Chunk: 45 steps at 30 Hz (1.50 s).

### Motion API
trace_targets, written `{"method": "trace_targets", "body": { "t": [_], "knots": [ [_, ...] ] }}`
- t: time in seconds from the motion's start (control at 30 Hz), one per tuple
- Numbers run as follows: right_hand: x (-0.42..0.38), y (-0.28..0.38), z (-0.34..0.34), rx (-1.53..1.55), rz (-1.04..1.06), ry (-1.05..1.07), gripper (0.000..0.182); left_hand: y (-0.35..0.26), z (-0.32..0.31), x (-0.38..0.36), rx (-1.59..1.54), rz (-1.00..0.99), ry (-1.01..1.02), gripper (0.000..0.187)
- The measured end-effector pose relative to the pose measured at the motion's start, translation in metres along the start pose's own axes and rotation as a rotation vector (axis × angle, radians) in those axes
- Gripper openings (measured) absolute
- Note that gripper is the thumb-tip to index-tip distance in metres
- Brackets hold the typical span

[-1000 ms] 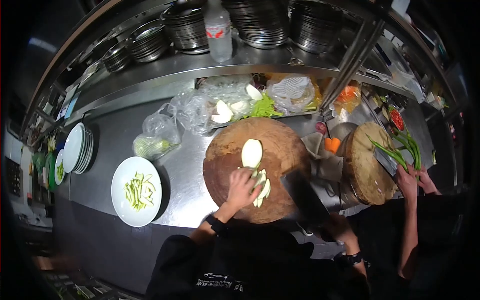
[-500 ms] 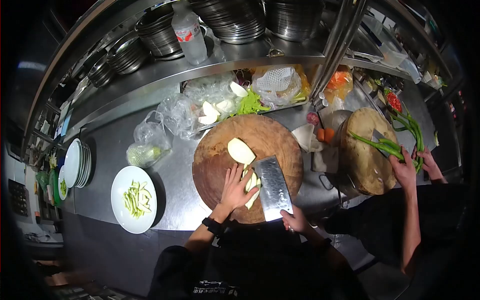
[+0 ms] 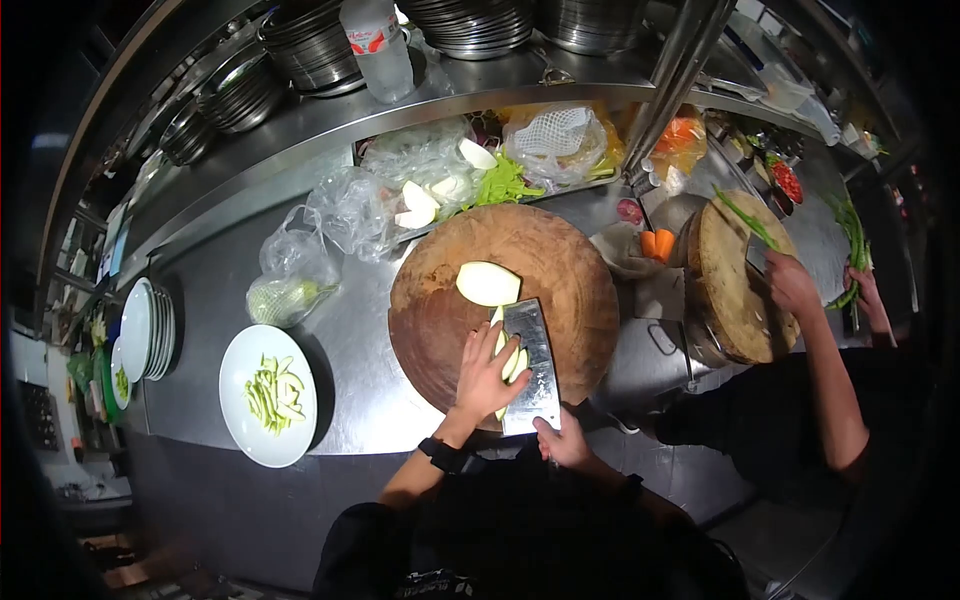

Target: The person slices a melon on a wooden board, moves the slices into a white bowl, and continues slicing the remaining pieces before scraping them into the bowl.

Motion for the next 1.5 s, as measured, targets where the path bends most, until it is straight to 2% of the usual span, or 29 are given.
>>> {"method": "trace_targets", "body": {
  "t": [0.13,0.2,0.27,0.37,0.4,0.47,0.5,0.57,0.6,0.63,0.67,0.73,0.83,0.9,0.97,1.0,1.1,1.13,1.2,1.27,1.3,1.33,1.37,1.4,1.43,1.47,1.5],
  "knots": [
    [-0.009,-0.005,-0.04,0.006,0.053,-0.072,0.014,0.01,0.004,-0.008,-0.114,-0.065,-0.035,0.051],
    [-0.015,-0.013,-0.058,-0.145,-0.079,-0.189,0.012,0.014,0.011,-0.014,-0.215,-0.066,-0.032,0.049],
    [-0.024,-0.017,-0.072,-0.141,-0.085,-0.152,0.009,0.021,0.017,-0.019,-0.339,-0.055,0.003,0.045],
    [-0.017,-0.022,-0.099,-0.76,0.348,0.036,0.02,0.037,0.045,-0.028,-0.293,-0.179,-0.09,0.044],
    [-0.01,-0.017,-0.119,-0.746,0.373,0.102,0.02,0.042,0.065,-0.029,-0.31,-0.21,-0.113,0.044],
    [-0.006,-0.001,-0.146,-0.385,0.326,-0.014,0.016,0.068,0.087,-0.041,-0.288,-0.041,-0.185,0.046],
    [-0.001,-0.013,-0.157,-0.088,-0.006,-0.003,0.013,0.086,0.103,-0.046,-0.228,0.018,-0.232,0.047],
    [0.018,0.008,-0.202,-0.091,-0.074,0.136,0.012,0.121,0.138,-0.061,-0.163,0.093,-0.299,0.047],
    [0.028,0.017,-0.226,-0.084,-0.138,0.234,0.011,0.142,0.156,-0.07,-0.086,0.196,-0.313,0.048],
    [0.041,0.013,-0.247,-0.106,-0.115,0.367,0.011,0.166,0.174,-0.079,-0.01,0.294,-0.326,0.049],
    [0.052,0.011,-0.268,-0.111,-0.11,0.395,0.011,0.187,0.189,-0.089,-0.01,0.348,-0.368,0.047],
    [0.066,0.012,-0.319,-0.162,-0.122,0.597,0.011,0.228,0.217,-0.111,0.003,0.428,-0.475,0.045],
    [0.079,-0.001,-0.377,-0.123,-0.168,0.683,0.01,0.28,0.249,-0.139,-0.007,0.514,-0.582,0.041],
    [0.091,-0.017,-0.399,-0.173,-0.14,0.712,0.012,0.311,0.26,-0.151,-0.011,0.546,-0.583,0.039],
    [0.097,-0.018,-0.408,-0.243,-0.105,0.686,0.015,0.353,0.255,-0.164,0.051,0.57,-0.572,0.04],
    [0.101,-0.017,-0.408,-0.253,-0.103,0.687,0.015,0.361,0.257,-0.168,0.078,0.623,-0.485,0.042],
    [0.113,0.004,-0.4,-0.551,0.004,0.626,0.026,0.371,0.259,-0.173,0.097,0.594,-0.411,0.043],
    [0.115,0.002,-0.394,-0.557,-0.001,0.612,0.026,0.367,0.263,-0.174,0.132,0.596,-0.397,0.046],
    [0.124,0.004,-0.381,-0.758,0.148,0.657,0.029,0.361,0.266,-0.173,0.159,0.584,-0.381,0.049],
    [0.123,0.015,-0.376,-0.779,0.102,0.659,0.03,0.357,0.263,-0.178,0.213,0.611,-0.426,0.058],
    [0.119,0.02,-0.374,-0.795,0.049,0.677,0.03,0.35,0.263,-0.175,0.251,0.597,-0.338,0.061],
    [0.116,0.023,-0.371,-0.808,-0.004,0.694,0.031,0.344,0.265,-0.169,0.245,0.59,-0.335,0.061],
    [0.114,0.026,-0.37,-0.81,-0.01,0.683,0.031,0.334,0.263,-0.161,0.287,0.478,-0.272,0.059],
    [0.111,0.028,-0.372,-0.726,0.01,0.761,0.03,0.326,0.26,-0.155,0.327,0.365,-0.208,0.056],
    [0.109,0.032,-0.374,-0.64,0.035,0.835,0.028,0.325,0.257,-0.149,0.347,0.373,-0.153,0.052],
    [0.107,0.036,-0.373,-0.639,0.037,0.82,0.028,0.327,0.256,-0.146,0.344,0.359,-0.148,0.052],
    [0.104,0.039,-0.37,-0.565,-0.046,0.799,0.024,0.336,0.257,-0.147,0.386,0.414,-0.136,0.052]
  ]
}}
Point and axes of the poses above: each hand's wrist, its own x-axis towards the middle knuckle, its own z-axis out of the back of the hand, y = z × x, the point moved 3 cm from there along x, towards the middle knuckle, and after that the axes turned 14 degrees about z, right-handed, at the moved point
